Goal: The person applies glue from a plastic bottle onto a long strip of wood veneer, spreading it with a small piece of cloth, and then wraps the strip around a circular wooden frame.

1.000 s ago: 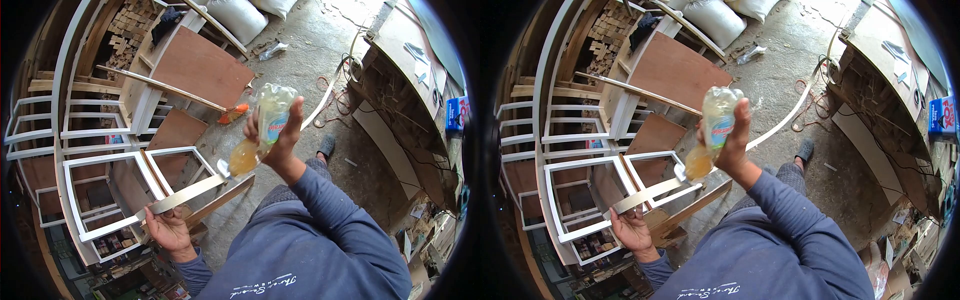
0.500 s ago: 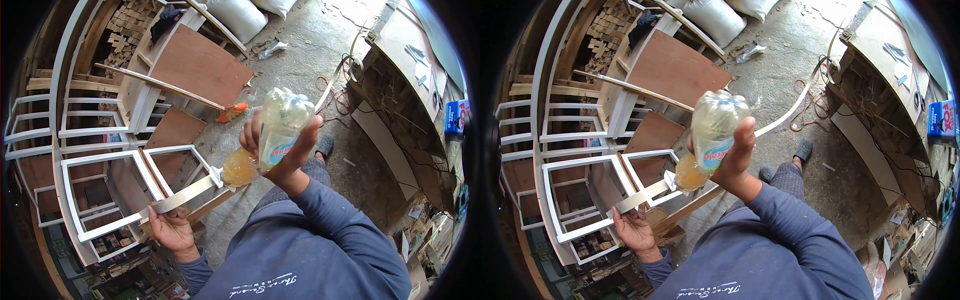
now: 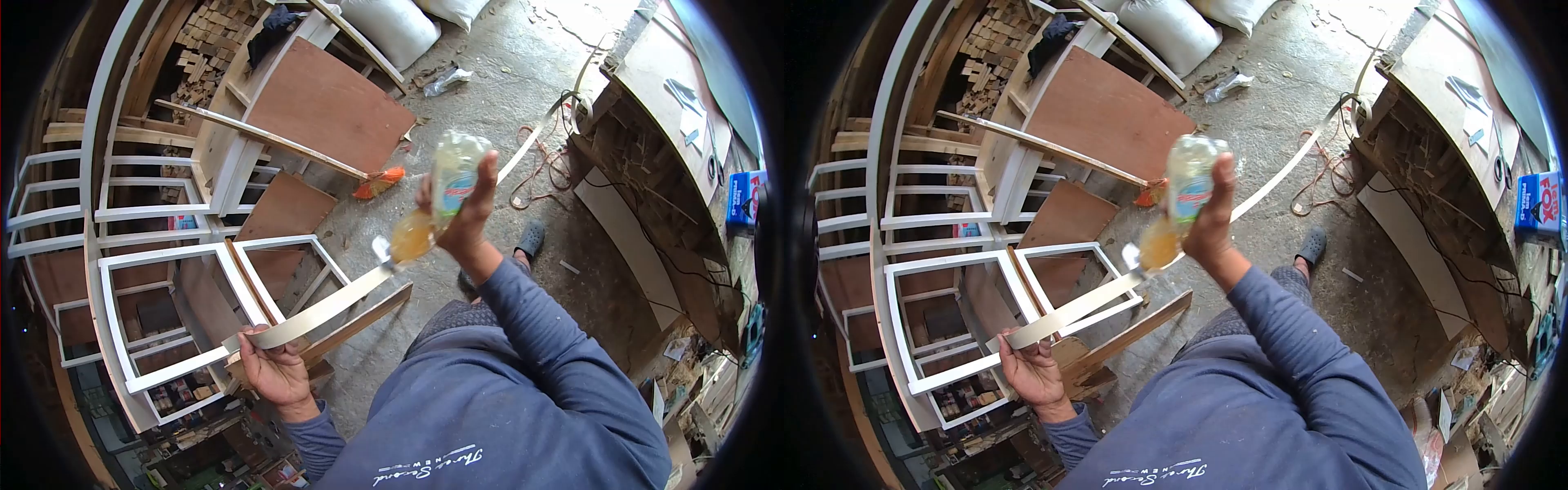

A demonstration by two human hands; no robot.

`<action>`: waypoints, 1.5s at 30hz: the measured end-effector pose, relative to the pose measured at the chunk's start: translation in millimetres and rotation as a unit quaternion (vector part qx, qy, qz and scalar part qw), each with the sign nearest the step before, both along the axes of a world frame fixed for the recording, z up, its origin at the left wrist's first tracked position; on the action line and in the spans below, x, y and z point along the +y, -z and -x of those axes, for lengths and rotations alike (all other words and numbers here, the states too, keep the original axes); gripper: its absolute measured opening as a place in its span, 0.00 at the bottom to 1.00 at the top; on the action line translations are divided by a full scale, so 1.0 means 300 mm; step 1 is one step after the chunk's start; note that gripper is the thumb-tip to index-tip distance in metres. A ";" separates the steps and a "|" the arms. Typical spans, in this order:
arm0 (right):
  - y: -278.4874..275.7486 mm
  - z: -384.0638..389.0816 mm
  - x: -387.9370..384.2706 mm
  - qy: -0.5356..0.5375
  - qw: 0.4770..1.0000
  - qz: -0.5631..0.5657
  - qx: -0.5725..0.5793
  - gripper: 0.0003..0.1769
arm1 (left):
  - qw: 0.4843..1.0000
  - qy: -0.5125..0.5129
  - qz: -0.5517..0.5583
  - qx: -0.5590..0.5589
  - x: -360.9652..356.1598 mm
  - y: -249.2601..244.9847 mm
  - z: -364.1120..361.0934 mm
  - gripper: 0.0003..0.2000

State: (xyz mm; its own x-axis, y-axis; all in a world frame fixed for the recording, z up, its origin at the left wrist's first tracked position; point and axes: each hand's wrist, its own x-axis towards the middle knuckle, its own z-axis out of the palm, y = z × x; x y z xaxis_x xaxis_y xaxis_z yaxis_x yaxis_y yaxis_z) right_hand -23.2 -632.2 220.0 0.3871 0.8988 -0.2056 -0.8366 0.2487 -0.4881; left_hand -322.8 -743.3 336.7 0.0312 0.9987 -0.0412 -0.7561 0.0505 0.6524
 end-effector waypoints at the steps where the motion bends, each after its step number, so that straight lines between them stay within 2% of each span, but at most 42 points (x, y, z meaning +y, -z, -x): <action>1: -0.021 0.018 -0.002 -0.030 0.998 -0.030 0.039 0.46 | 1.000 0.009 -0.003 0.001 0.004 -0.002 -0.001 0.17; 3: -0.014 0.028 -0.001 -0.077 0.991 -0.086 0.068 0.45 | 1.000 0.006 -0.012 0.017 0.005 -0.010 -0.001 0.17; 6: 0.130 0.005 0.039 -0.004 0.999 0.007 -0.045 0.45 | 1.000 -0.012 -0.011 -0.023 0.000 -0.019 0.026 0.17; 9: 0.235 -0.085 0.048 0.044 0.993 0.090 -0.064 0.43 | 0.998 0.006 -0.028 -0.051 0.010 -0.024 0.055 0.16; 12: 0.216 -0.206 0.037 0.121 0.984 0.064 -0.112 0.43 | 0.999 0.001 -0.029 -0.019 0.012 -0.040 0.051 0.14; 14: 0.221 -0.316 0.051 0.178 0.979 0.028 -0.096 0.41 | 0.998 0.025 -0.045 -0.027 0.020 -0.046 0.021 0.13; 15: 0.117 -0.355 0.052 0.266 0.953 0.060 -0.132 0.42 | 0.997 0.039 -0.055 -0.032 0.025 -0.046 -0.001 0.12; 16: 0.131 -0.443 0.036 0.256 0.957 0.018 -0.138 0.42 | 0.998 0.034 -0.044 -0.038 0.026 -0.056 -0.027 0.12; 18: 0.038 -0.541 -0.024 0.261 0.948 0.035 -0.179 0.43 | 0.998 0.034 -0.037 -0.042 0.033 -0.052 -0.037 0.12; 20: 0.045 -0.584 -0.102 0.178 0.968 0.076 -0.159 0.42 | 0.995 0.056 -0.046 -0.066 0.039 -0.030 -0.017 0.16; 22: 0.134 -0.577 -0.169 0.073 0.972 0.145 -0.172 0.41 | 0.997 0.039 -0.039 -0.046 0.053 -0.025 -0.063 0.20; 23: 0.161 -0.536 -0.193 0.005 0.963 0.227 -0.146 0.40 | 0.998 0.030 -0.035 -0.035 0.061 -0.019 -0.087 0.23; 24: 0.245 -0.497 -0.209 -0.057 0.955 0.284 -0.059 0.42 | 0.998 -0.057 -0.004 -0.018 0.072 0.005 -0.094 0.28; 25: 0.322 -0.446 -0.219 -0.121 0.940 0.309 0.075 0.44 | 0.999 -0.031 -0.015 -0.019 0.094 0.014 -0.121 0.29; 26: 0.349 -0.370 -0.218 -0.146 0.937 0.314 0.050 0.49 | 0.999 -0.022 -0.009 -0.034 0.109 0.028 -0.135 0.29; 27: 0.430 -0.310 -0.216 -0.172 0.927 0.314 0.109 0.56 | 0.999 -0.013 -0.003 -0.048 0.121 0.043 -0.145 0.29; 28: 0.412 -0.253 -0.203 -0.211 0.916 0.316 0.128 0.60 | 0.999 -0.005 -0.005 -0.048 0.131 0.051 -0.156 0.29; 29: 0.427 -0.189 -0.181 -0.218 0.908 0.318 0.165 0.58 | 0.999 0.002 -0.006 -0.046 0.141 0.057 -0.163 0.29; 31: 0.435 -0.109 -0.143 -0.253 0.919 0.233 0.191 0.57 | 1.000 -0.005 -0.005 -0.031 0.155 0.061 -0.168 0.29; 33: 0.394 -0.055 -0.104 -0.215 0.936 0.169 0.223 0.55 | 0.999 -0.036 -0.007 -0.007 0.170 0.062 -0.160 0.30; 38: 0.235 -0.070 -0.060 -0.115 0.970 0.086 0.196 0.59 | 0.993 -0.079 -0.018 0.089 0.165 0.062 -0.122 0.29; 43: 0.201 -0.120 -0.051 -0.141 0.977 0.111 0.118 0.55 | 0.966 -0.146 -0.001 0.213 0.126 0.065 -0.144 0.29; 45: 0.193 -0.149 -0.058 -0.168 0.974 0.126 0.085 0.53 | 0.949 -0.115 -0.038 0.290 0.114 0.068 -0.159 0.21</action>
State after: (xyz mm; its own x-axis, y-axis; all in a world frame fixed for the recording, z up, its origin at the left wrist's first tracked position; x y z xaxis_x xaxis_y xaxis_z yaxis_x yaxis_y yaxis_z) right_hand 21.7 -649.8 161.9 0.0202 0.8815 -0.4718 -0.9244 -0.1633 -0.3447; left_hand -275.2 -709.0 316.2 -0.1940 0.9770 0.0885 -0.2529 -0.1370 0.9577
